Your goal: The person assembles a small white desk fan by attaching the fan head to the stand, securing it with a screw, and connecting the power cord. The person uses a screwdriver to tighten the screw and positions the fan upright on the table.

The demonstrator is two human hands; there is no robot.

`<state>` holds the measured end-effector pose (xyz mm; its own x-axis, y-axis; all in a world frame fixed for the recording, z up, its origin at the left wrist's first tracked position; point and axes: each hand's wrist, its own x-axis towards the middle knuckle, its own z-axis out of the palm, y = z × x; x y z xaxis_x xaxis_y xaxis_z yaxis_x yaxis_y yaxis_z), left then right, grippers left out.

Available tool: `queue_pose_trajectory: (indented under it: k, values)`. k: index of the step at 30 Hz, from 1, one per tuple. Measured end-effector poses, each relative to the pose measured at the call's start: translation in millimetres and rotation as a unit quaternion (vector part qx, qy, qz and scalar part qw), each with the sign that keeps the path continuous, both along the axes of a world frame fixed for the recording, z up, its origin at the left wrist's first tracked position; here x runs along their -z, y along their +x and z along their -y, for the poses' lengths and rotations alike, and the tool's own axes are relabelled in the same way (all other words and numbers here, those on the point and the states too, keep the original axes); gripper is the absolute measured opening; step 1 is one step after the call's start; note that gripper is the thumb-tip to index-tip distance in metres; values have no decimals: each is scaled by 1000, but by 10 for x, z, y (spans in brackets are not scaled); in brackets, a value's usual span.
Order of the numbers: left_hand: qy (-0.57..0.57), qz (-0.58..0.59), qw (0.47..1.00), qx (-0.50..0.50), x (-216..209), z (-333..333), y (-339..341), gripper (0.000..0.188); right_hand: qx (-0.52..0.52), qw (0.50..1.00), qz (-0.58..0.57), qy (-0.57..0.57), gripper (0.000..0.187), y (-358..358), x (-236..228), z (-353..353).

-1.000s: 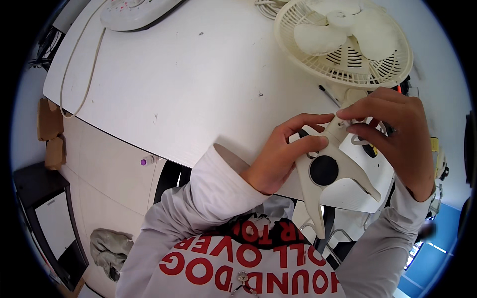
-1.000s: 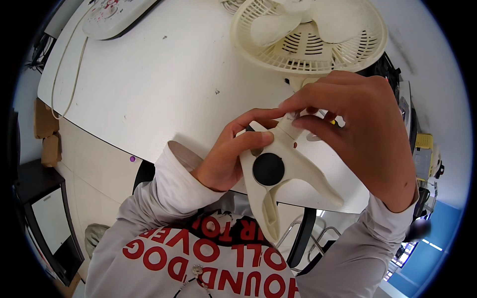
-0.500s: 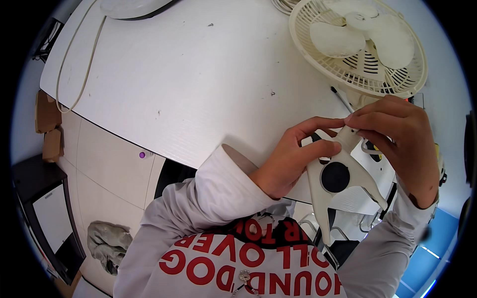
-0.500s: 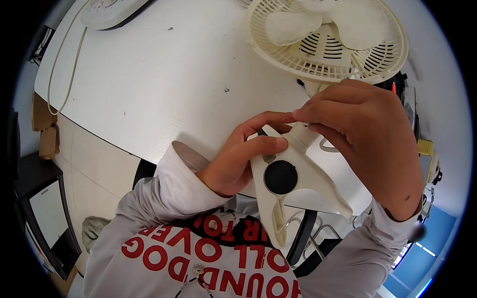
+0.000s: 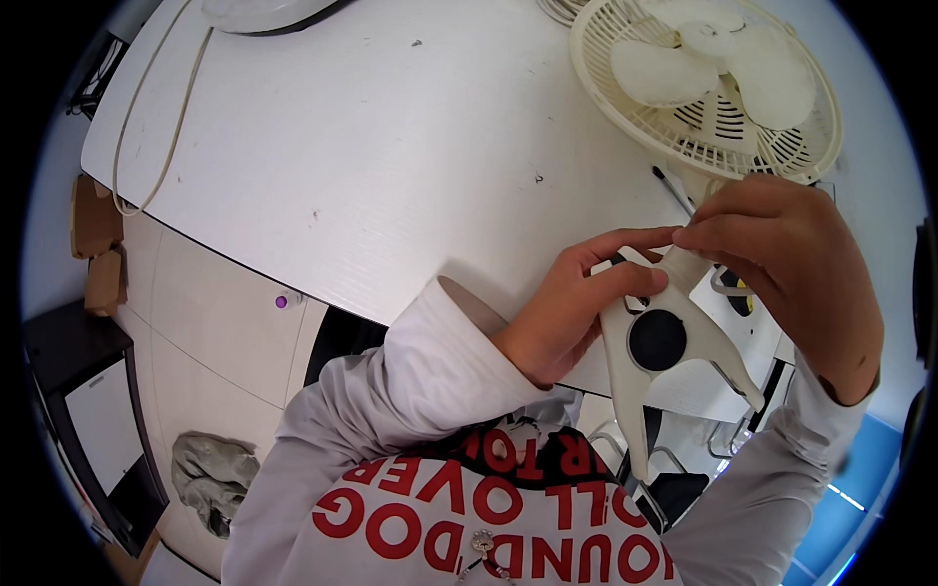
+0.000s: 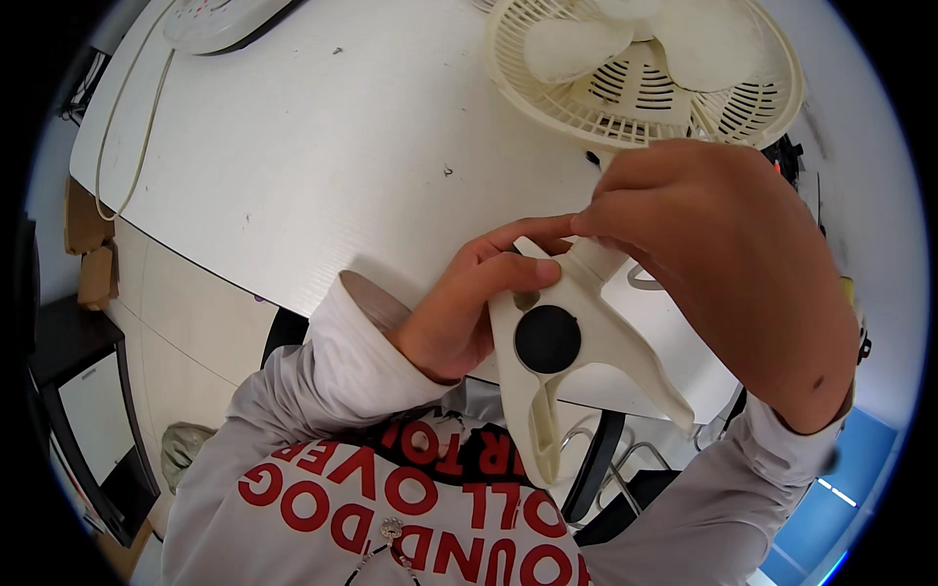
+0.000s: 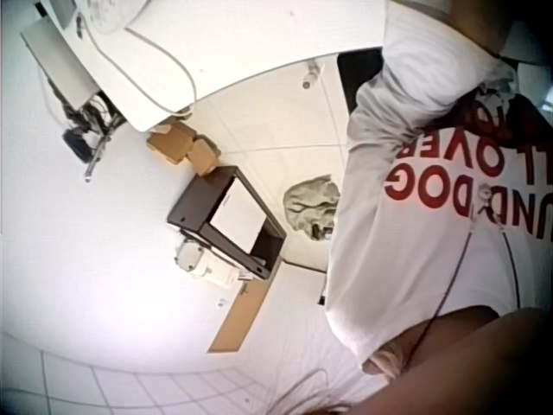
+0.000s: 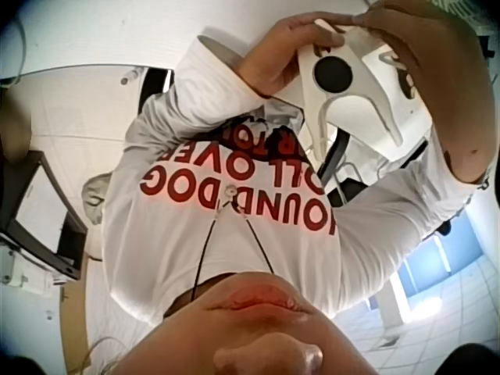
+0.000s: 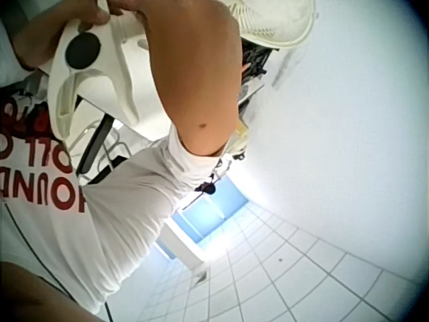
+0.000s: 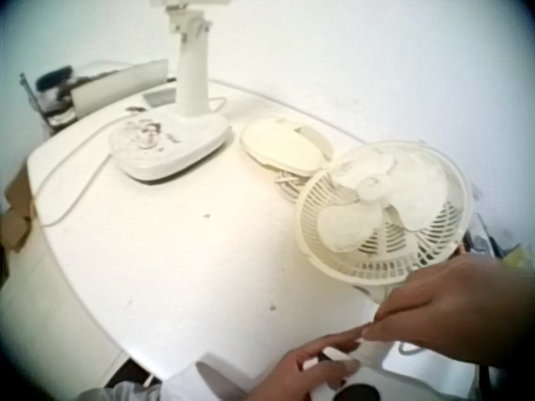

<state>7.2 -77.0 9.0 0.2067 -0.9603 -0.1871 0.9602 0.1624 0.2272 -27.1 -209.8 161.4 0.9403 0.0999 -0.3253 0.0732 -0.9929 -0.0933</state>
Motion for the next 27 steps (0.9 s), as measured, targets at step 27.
queue_pose_trajectory:
  k: [27]
  values:
    - [11, -17, 1000, 1, -60, -4, 18, 44, 1, 997, 39, -62, 23, -47, 59, -2]
